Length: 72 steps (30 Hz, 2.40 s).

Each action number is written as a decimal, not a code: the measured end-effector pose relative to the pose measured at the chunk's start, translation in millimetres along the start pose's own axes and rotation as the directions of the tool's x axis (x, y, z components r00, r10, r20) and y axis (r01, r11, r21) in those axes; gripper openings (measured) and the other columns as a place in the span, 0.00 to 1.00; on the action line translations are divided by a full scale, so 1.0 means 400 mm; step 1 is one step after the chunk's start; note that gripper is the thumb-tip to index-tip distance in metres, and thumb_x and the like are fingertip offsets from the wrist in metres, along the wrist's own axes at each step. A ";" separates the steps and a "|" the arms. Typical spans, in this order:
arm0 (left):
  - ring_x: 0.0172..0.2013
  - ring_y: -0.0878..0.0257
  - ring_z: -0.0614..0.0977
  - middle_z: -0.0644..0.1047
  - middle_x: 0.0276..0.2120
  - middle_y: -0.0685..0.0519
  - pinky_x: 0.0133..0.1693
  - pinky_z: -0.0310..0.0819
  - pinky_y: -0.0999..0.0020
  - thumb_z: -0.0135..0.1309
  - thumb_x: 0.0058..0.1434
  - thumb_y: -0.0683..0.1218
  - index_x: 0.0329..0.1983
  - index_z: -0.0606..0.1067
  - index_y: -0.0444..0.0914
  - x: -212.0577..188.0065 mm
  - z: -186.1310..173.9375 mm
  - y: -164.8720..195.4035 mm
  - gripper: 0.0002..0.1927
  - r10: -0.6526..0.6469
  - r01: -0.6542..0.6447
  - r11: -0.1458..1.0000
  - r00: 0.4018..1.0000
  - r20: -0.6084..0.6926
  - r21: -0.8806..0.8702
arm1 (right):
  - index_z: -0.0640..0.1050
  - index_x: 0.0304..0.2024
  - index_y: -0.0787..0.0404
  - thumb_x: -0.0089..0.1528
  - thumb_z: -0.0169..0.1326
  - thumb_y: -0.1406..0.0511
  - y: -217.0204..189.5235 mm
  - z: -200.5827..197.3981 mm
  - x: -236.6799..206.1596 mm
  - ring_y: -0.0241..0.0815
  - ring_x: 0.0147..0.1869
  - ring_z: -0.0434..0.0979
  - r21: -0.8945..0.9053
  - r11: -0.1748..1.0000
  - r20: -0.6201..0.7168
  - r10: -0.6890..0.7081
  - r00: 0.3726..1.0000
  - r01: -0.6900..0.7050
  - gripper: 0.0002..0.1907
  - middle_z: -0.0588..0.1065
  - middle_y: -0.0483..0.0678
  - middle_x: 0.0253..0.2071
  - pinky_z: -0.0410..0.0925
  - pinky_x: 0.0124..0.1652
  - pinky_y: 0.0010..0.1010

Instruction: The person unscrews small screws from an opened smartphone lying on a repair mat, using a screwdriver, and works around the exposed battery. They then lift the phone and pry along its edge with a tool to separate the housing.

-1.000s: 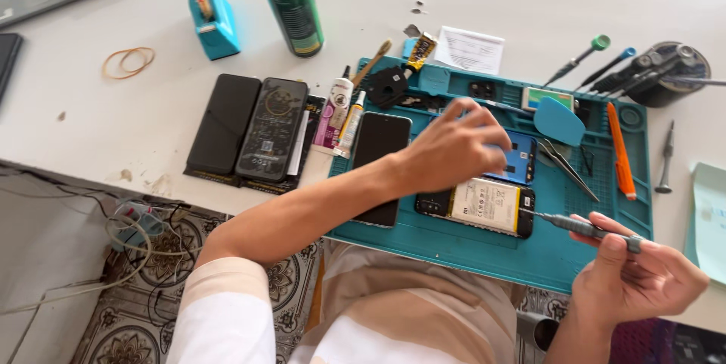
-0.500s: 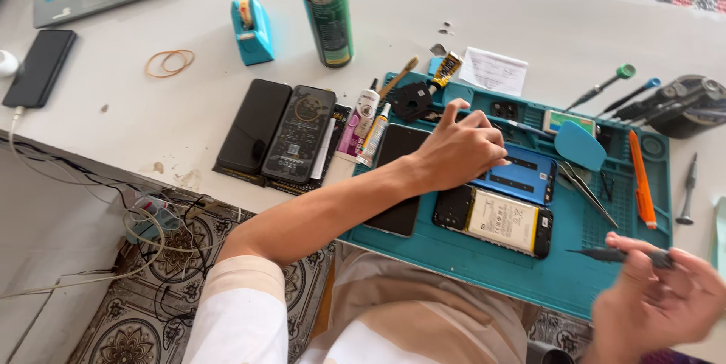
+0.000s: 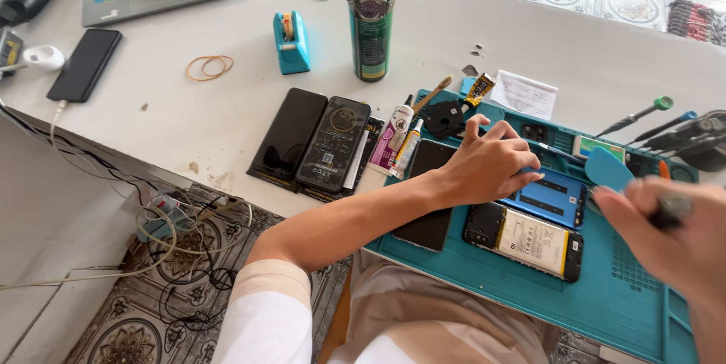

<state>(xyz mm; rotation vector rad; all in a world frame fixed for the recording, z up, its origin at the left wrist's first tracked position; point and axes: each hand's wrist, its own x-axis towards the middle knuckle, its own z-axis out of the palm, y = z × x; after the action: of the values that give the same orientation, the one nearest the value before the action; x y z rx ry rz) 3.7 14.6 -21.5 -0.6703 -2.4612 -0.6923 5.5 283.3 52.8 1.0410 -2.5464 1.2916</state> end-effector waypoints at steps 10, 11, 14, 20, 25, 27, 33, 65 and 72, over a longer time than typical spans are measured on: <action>0.45 0.63 0.78 0.83 0.32 0.63 0.55 0.53 0.48 0.58 0.62 0.51 0.39 0.83 0.49 0.018 -0.058 -0.037 0.06 -0.131 0.115 0.989 0.969 -0.209 -0.089 | 0.82 0.47 0.62 0.66 0.54 0.69 -0.001 0.164 0.131 0.22 0.31 0.65 0.265 0.940 0.013 0.218 0.976 -0.213 0.09 0.73 0.36 0.29 0.58 0.28 0.18; 0.44 0.63 0.78 0.83 0.32 0.63 0.54 0.53 0.49 0.58 0.63 0.51 0.38 0.83 0.49 0.020 -0.059 -0.039 0.05 -0.151 0.133 0.987 0.965 -0.214 -0.094 | 0.81 0.48 0.63 0.66 0.55 0.69 -0.001 0.175 0.133 0.24 0.34 0.69 0.236 0.962 -0.004 0.140 0.990 -0.135 0.09 0.75 0.38 0.33 0.62 0.31 0.18; 0.40 0.63 0.79 0.83 0.33 0.62 0.50 0.53 0.52 0.58 0.63 0.50 0.38 0.82 0.49 0.027 -0.058 -0.042 0.05 -0.169 0.144 0.982 0.956 -0.239 -0.121 | 0.79 0.49 0.66 0.66 0.59 0.69 -0.001 0.186 0.136 0.30 0.42 0.79 0.061 0.994 -0.076 -0.083 0.994 0.087 0.09 0.79 0.44 0.40 0.72 0.40 0.21; 0.37 0.61 0.80 0.82 0.30 0.61 0.48 0.56 0.55 0.57 0.64 0.48 0.39 0.82 0.49 0.036 -0.044 -0.048 0.04 -0.160 0.122 0.981 0.950 -0.268 -0.151 | 0.67 0.65 0.65 0.69 0.58 0.75 0.018 0.181 0.110 0.40 0.47 0.83 -0.006 0.962 -0.178 -0.270 0.946 0.273 0.23 0.81 0.51 0.45 0.74 0.48 0.27; 0.37 0.62 0.80 0.82 0.30 0.60 0.48 0.55 0.55 0.57 0.67 0.49 0.38 0.82 0.46 0.050 -0.042 -0.062 0.05 -0.124 0.090 0.988 0.944 -0.307 -0.122 | 0.65 0.61 0.62 0.68 0.58 0.77 0.040 0.206 0.086 0.41 0.50 0.86 0.232 0.926 -0.087 -0.285 0.954 0.298 0.23 0.81 0.56 0.46 0.80 0.44 0.29; 0.36 0.61 0.79 0.82 0.29 0.60 0.48 0.55 0.56 0.57 0.68 0.50 0.37 0.82 0.44 0.051 -0.044 -0.066 0.07 -0.148 0.114 0.985 0.947 -0.286 -0.133 | 0.65 0.60 0.62 0.68 0.57 0.78 0.042 0.233 0.077 0.43 0.53 0.85 0.310 0.897 -0.101 -0.297 0.949 0.314 0.21 0.79 0.57 0.46 0.81 0.46 0.30; 0.35 0.62 0.78 0.81 0.26 0.60 0.48 0.53 0.56 0.56 0.69 0.51 0.36 0.82 0.43 0.054 -0.043 -0.068 0.10 -0.162 0.127 0.979 0.958 -0.235 -0.159 | 0.64 0.57 0.61 0.68 0.56 0.78 0.041 0.270 0.061 0.45 0.54 0.85 0.313 0.876 -0.062 -0.368 0.928 0.368 0.20 0.80 0.58 0.48 0.81 0.47 0.31; 0.33 0.62 0.77 0.81 0.26 0.59 0.46 0.55 0.59 0.55 0.70 0.54 0.32 0.82 0.42 0.053 -0.042 -0.061 0.15 -0.149 0.116 0.975 0.974 -0.170 -0.192 | 0.63 0.63 0.62 0.69 0.57 0.74 0.019 0.267 0.052 0.39 0.49 0.86 0.206 0.937 -0.053 -0.278 0.959 0.283 0.24 0.82 0.53 0.48 0.80 0.46 0.28; 0.32 0.62 0.76 0.81 0.25 0.59 0.46 0.55 0.59 0.55 0.70 0.55 0.33 0.83 0.41 0.053 -0.040 -0.062 0.16 -0.152 0.119 0.973 0.975 -0.161 -0.197 | 0.64 0.64 0.62 0.68 0.57 0.74 0.014 0.270 0.051 0.39 0.50 0.85 0.188 0.934 -0.031 -0.303 0.952 0.303 0.24 0.81 0.54 0.49 0.80 0.46 0.29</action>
<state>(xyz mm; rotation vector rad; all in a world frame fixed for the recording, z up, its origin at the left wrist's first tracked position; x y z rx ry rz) -21.1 -6.6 -5.7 -0.4881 -2.3136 -1.0013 8.5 194.4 -11.8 1.4027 -2.1772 1.4615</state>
